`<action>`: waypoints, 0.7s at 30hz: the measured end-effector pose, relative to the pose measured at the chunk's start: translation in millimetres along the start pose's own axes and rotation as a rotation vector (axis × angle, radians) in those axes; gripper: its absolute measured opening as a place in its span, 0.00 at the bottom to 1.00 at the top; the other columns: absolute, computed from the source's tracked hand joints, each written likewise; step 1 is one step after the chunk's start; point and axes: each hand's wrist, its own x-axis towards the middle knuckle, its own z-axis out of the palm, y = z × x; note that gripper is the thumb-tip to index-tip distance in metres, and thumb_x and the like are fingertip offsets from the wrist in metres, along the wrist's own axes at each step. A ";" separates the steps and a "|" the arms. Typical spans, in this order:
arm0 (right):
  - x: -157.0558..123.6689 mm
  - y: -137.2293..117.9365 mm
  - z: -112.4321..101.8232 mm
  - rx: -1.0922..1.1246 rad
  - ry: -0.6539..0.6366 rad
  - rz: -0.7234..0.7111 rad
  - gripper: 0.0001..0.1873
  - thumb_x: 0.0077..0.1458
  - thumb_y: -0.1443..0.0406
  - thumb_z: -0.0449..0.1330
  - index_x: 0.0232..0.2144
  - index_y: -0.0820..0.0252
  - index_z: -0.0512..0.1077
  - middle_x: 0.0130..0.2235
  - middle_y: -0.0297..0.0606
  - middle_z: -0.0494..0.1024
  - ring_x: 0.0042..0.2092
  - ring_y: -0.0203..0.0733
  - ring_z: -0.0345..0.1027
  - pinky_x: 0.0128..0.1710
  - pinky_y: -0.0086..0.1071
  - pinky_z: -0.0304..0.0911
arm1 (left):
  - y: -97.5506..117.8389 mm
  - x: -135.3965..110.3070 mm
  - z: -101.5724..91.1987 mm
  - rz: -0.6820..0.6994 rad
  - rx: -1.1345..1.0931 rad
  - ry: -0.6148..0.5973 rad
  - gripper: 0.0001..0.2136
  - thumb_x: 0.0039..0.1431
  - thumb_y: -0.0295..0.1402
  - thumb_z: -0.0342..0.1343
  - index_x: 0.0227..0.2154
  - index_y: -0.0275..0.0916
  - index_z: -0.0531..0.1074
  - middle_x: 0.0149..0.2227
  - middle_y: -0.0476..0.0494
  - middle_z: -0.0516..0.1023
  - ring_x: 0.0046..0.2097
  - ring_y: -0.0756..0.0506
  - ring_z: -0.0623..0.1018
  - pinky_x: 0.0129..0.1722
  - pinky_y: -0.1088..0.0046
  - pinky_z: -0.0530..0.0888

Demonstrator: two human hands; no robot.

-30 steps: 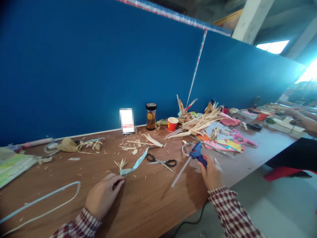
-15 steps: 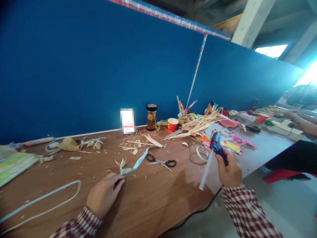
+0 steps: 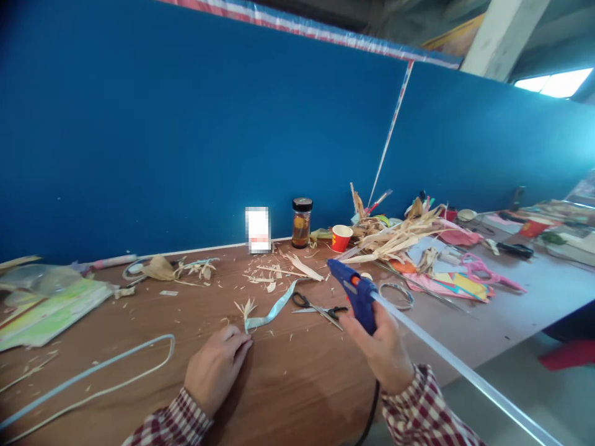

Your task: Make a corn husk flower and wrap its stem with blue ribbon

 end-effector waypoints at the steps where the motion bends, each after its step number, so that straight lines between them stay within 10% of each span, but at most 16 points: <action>1: -1.1 -4.6 5.6 0.072 -0.101 0.061 0.12 0.49 0.56 0.57 0.31 0.57 0.65 0.21 0.32 0.66 0.21 0.36 0.60 0.20 0.30 0.59 | -0.1 -0.8 -0.7 0.008 0.005 0.001 0.14 0.60 0.34 0.40 0.31 0.43 0.72 0.34 0.46 0.71 0.37 0.48 0.71 0.34 0.73 0.66; 9: -12.8 -20.7 48.7 0.361 -0.596 0.278 0.14 0.52 0.54 0.52 0.33 0.59 0.63 0.23 0.29 0.65 0.23 0.33 0.60 0.21 0.26 0.59 | 1.3 -1.2 -5.4 0.061 0.001 0.001 0.14 0.60 0.32 0.40 0.33 0.42 0.72 0.36 0.45 0.72 0.39 0.47 0.70 0.39 0.72 0.67; 21: -16.4 -24.7 77.0 0.356 -0.689 0.239 0.17 0.54 0.53 0.49 0.25 0.60 0.60 0.17 0.27 0.60 0.18 0.29 0.53 0.18 0.25 0.52 | 3.0 -2.8 -3.6 0.071 -0.005 -0.019 0.13 0.60 0.32 0.41 0.37 0.43 0.71 0.40 0.45 0.72 0.42 0.46 0.70 0.40 0.71 0.68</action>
